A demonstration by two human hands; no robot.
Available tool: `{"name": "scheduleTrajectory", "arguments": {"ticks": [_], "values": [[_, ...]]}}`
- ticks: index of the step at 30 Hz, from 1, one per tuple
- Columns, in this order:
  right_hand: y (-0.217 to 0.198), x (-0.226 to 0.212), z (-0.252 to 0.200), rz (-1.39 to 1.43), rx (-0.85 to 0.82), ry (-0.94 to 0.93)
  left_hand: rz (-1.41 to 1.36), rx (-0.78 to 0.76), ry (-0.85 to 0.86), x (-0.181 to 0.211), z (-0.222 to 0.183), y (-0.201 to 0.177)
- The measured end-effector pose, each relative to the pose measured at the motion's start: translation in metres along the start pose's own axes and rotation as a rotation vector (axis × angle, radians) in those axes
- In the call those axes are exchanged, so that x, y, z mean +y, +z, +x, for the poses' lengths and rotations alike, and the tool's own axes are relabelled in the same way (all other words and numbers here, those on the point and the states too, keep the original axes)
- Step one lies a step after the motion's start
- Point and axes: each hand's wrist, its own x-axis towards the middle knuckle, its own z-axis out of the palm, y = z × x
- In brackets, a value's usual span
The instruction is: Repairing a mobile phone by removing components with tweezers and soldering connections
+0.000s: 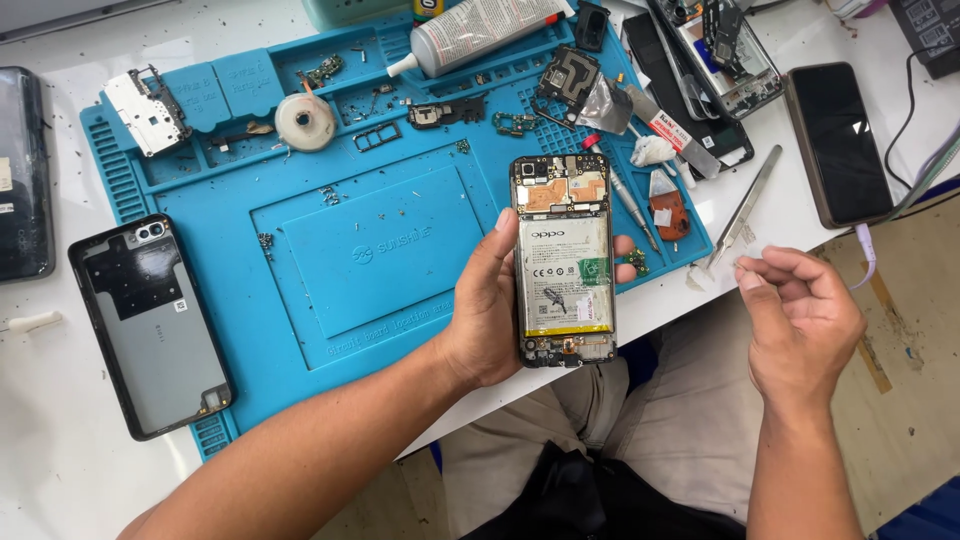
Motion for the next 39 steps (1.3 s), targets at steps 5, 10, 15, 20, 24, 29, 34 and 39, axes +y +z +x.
{"name": "scheduleTrajectory", "arguments": {"ticks": [5, 10, 15, 20, 24, 29, 34, 39], "values": [[0.001, -0.007, -0.013, 0.024, 0.003, -0.145, -0.028, -0.018, -0.017, 0.0, 0.0, -0.004], [0.004, -0.027, -0.025, -0.029, -0.033, -0.265, -0.047, -0.066, -0.012, -0.001, 0.0, -0.008], [0.005, -0.043, -0.037, -0.029, -0.177, -0.281, -0.078, -0.113, -0.029, -0.002, 0.001, -0.01], [0.006, -0.043, -0.041, -0.048, -0.223, -0.286, -0.065, -0.123, -0.035, 0.0, 0.0, -0.008], [0.007, -0.045, -0.041, -0.06, -0.251, -0.287, -0.037, -0.111, -0.026, 0.001, -0.001, -0.005], [0.011, -0.052, -0.044, -0.079, -0.284, -0.286, -0.047, -0.117, -0.027, -0.001, 0.0, -0.007], [0.014, -0.052, -0.047, -0.047, -0.331, -0.273, -0.063, -0.11, -0.036, -0.002, -0.001, -0.008], [0.016, -0.055, -0.049, -0.035, -0.37, -0.262, -0.056, -0.109, -0.042, -0.002, -0.001, -0.008]]}}
